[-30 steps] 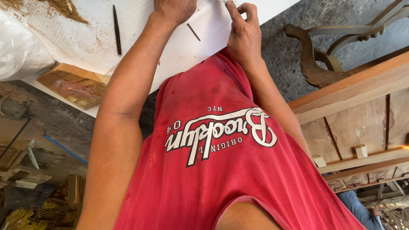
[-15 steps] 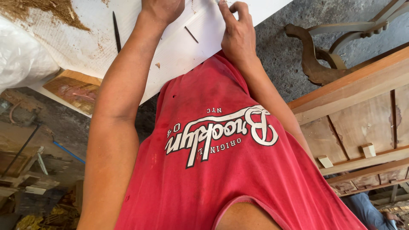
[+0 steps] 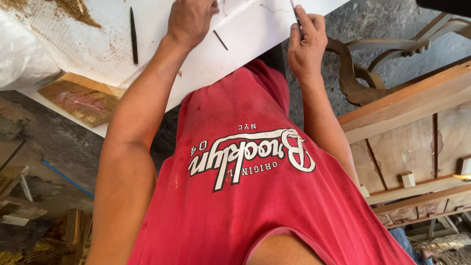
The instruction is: The person scrapes a damaged area on a white door using a chisel and a wooden block, then applies a filler material to the hole and smooths it with the chisel. They repeat this process on multiple spots on the door.
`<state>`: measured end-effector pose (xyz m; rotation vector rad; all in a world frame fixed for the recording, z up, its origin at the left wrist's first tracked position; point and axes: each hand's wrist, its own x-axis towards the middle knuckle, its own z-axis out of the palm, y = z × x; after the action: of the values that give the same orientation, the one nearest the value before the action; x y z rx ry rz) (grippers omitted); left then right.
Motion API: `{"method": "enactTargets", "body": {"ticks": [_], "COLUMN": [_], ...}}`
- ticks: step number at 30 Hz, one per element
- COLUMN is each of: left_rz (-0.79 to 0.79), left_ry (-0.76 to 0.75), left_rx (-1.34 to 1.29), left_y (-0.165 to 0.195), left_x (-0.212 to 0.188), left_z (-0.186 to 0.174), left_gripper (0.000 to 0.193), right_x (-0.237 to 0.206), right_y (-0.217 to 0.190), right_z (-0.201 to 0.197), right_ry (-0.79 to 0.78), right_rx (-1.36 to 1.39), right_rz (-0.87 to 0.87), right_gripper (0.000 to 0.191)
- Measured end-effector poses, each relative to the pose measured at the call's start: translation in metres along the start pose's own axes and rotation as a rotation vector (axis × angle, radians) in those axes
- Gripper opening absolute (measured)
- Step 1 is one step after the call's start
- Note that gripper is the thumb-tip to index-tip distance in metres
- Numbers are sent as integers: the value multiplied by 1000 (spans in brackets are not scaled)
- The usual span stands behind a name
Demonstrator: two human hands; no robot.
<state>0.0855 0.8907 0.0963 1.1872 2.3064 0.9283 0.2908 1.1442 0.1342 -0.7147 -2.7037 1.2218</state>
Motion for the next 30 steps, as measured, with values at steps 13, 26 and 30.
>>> {"method": "enactTargets", "body": {"ticks": [13,26,30], "left_rz": [-722,-1849,-1975], "left_ry": [-227,157,291], "left_rx": [24,-589,-627], "left_y": [-34,88,110], "left_x": [-218,-459,-472], "left_z": [-31,43,80], "left_gripper": [59,27,14], "right_x": [32,59,56], "right_y": [4,-14,-9], "right_z": [-7,21,39], "right_ry": [-197,-463,-515], "right_rx": [21,-6,-111], "right_rz": [-61,-181,-320], "right_gripper": [23,23,24]}}
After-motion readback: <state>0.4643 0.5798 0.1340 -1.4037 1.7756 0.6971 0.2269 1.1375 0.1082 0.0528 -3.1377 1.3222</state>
